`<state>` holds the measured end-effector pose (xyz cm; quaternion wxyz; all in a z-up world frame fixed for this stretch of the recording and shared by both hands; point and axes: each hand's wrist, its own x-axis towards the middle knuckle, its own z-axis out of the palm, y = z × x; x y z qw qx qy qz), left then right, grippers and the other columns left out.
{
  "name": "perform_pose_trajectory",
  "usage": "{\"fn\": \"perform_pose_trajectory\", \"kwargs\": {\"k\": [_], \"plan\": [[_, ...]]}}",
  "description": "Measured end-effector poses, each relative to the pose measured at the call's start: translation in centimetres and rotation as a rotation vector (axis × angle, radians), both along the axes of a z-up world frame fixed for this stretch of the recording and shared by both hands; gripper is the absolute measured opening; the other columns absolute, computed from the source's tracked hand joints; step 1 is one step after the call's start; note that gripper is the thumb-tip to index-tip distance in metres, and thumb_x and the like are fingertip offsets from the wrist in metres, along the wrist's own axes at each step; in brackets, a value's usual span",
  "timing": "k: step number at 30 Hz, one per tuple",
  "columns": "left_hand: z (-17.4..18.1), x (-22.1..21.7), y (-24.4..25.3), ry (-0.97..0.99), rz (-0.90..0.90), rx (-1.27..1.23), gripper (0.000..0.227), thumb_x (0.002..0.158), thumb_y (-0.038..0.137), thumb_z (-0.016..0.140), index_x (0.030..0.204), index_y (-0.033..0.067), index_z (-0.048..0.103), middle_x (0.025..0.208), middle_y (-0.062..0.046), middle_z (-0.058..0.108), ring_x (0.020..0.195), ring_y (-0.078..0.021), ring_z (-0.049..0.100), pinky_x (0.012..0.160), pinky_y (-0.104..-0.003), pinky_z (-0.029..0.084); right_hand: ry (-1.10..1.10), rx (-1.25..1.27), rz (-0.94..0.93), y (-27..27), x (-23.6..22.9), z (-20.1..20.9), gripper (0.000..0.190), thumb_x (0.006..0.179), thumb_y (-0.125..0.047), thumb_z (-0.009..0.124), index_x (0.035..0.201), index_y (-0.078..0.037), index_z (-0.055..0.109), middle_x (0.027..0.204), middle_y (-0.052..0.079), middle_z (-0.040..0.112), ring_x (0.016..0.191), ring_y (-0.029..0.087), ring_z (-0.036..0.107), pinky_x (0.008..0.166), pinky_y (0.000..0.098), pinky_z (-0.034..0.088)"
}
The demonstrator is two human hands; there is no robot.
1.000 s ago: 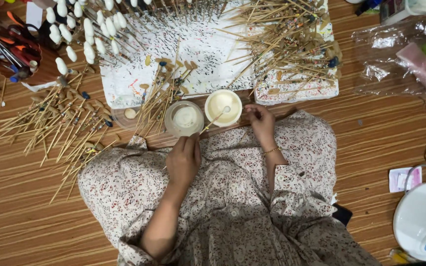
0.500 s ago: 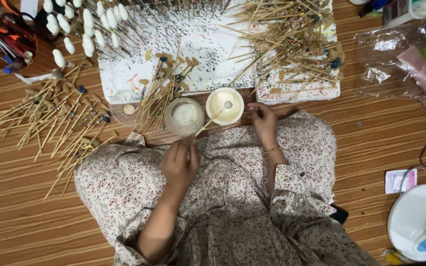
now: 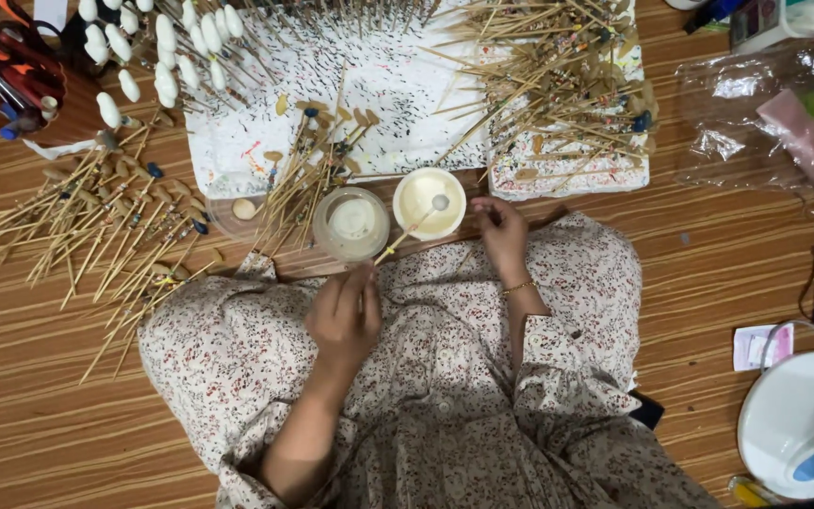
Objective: Assembling fishing floats by dipping wooden sticks into a white liquid and attaching foam components.
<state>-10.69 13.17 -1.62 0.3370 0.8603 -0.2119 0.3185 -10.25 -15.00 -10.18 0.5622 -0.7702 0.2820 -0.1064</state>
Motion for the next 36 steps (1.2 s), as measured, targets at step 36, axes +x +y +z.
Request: {"fn": "perform_pose_trajectory", "kwargs": {"k": [36], "plan": [[0.3,-0.2,-1.2,0.140,0.070,0.197,0.013,0.099,0.017,0.068,0.110,0.0144,0.073,0.079,0.000,0.061,0.066,-0.0172,0.067,0.058,-0.027,0.056,-0.016,0.039,-0.002,0.0,0.1,0.4,0.017,0.094,-0.002,0.067,0.106,-0.007,0.078,0.087,0.013,0.073,0.070,0.018,0.069,0.061,0.0294,0.058]]}}
